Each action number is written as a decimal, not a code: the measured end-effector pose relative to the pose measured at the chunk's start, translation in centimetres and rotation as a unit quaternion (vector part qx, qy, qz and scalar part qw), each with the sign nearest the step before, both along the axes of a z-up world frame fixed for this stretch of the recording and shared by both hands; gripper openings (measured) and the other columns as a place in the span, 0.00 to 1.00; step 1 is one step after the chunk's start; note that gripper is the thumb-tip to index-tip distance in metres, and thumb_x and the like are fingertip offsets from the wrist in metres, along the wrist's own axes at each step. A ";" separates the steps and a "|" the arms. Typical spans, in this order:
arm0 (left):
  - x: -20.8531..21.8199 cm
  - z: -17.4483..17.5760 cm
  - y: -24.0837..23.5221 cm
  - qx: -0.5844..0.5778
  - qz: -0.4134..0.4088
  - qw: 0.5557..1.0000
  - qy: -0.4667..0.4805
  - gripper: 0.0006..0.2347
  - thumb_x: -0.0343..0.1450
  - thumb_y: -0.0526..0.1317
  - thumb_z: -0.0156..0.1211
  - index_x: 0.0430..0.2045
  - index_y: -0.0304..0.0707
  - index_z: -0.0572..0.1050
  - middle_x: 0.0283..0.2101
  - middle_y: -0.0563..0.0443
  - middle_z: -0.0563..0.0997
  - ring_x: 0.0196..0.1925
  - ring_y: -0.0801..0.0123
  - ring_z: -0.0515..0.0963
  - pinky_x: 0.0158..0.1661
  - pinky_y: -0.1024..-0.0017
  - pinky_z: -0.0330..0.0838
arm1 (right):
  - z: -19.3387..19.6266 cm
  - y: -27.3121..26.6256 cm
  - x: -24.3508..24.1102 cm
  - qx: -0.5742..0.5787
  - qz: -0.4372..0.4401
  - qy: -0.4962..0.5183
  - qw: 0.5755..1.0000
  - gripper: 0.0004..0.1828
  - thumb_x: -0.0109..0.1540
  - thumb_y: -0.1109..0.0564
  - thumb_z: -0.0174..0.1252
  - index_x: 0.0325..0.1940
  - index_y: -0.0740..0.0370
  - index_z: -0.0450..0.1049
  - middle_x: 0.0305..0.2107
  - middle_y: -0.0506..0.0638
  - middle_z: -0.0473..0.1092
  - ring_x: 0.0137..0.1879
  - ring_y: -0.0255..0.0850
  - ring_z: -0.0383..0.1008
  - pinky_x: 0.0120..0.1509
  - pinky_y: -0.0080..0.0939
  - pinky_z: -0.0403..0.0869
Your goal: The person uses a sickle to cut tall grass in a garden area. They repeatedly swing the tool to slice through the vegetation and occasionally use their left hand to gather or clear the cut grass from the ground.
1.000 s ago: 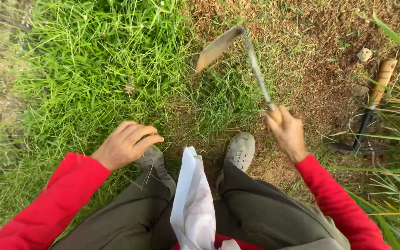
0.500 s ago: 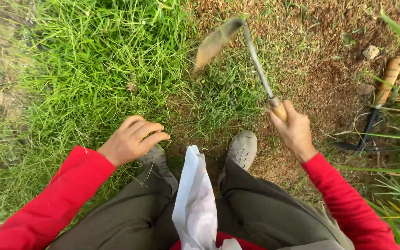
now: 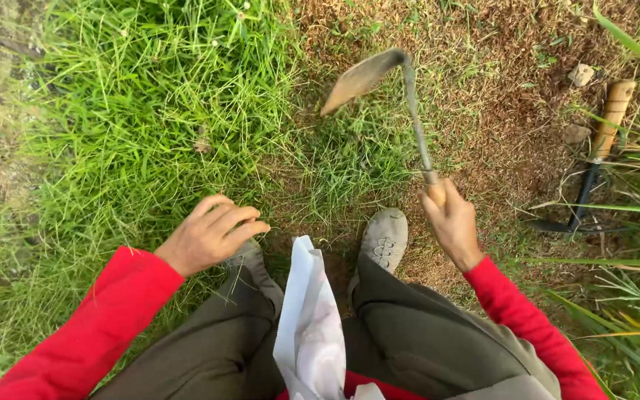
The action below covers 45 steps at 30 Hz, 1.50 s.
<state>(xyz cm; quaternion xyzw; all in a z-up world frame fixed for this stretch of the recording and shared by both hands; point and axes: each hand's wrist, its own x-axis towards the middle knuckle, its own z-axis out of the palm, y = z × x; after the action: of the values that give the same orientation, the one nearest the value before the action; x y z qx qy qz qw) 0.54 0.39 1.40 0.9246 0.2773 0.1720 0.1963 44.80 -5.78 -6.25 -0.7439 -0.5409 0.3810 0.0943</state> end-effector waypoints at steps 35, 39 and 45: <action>12.1 -10.7 -5.2 -0.391 0.303 0.869 -0.001 0.34 0.73 0.52 0.61 0.66 0.28 0.54 0.69 0.30 0.54 0.71 0.41 0.55 0.68 0.47 0.52 | 1.0 -1.9 2.0 -0.020 -0.142 0.055 0.988 0.08 0.67 0.57 0.55 0.47 0.59 0.65 0.31 0.52 0.75 0.24 0.35 0.73 0.23 0.37 0.76; 18.3 -12.7 -4.5 -0.423 0.428 0.799 0.007 0.48 0.69 0.62 0.61 0.73 0.31 0.39 0.76 0.26 0.36 0.77 0.35 0.37 0.69 0.37 0.37 | -2.1 -2.3 1.4 0.050 -0.218 0.049 0.973 0.09 0.68 0.58 0.54 0.51 0.60 0.64 0.32 0.51 0.73 0.25 0.33 0.72 0.22 0.37 0.75; 24.4 -14.4 -1.5 -0.327 0.544 0.769 -0.073 0.60 0.57 0.71 0.68 0.74 0.35 0.36 0.77 0.24 0.33 0.79 0.34 0.35 0.69 0.33 0.35 | -4.8 -6.3 2.6 0.006 -0.291 0.146 0.946 0.12 0.65 0.61 0.53 0.53 0.59 0.64 0.30 0.49 0.69 0.22 0.34 0.68 0.21 0.35 0.72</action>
<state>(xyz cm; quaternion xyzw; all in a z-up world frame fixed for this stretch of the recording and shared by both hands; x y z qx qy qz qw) 24.91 -1.06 -12.96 0.4832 0.7586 0.2160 0.3800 47.37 -12.10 -11.04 -0.8046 -0.2837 0.4377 0.2836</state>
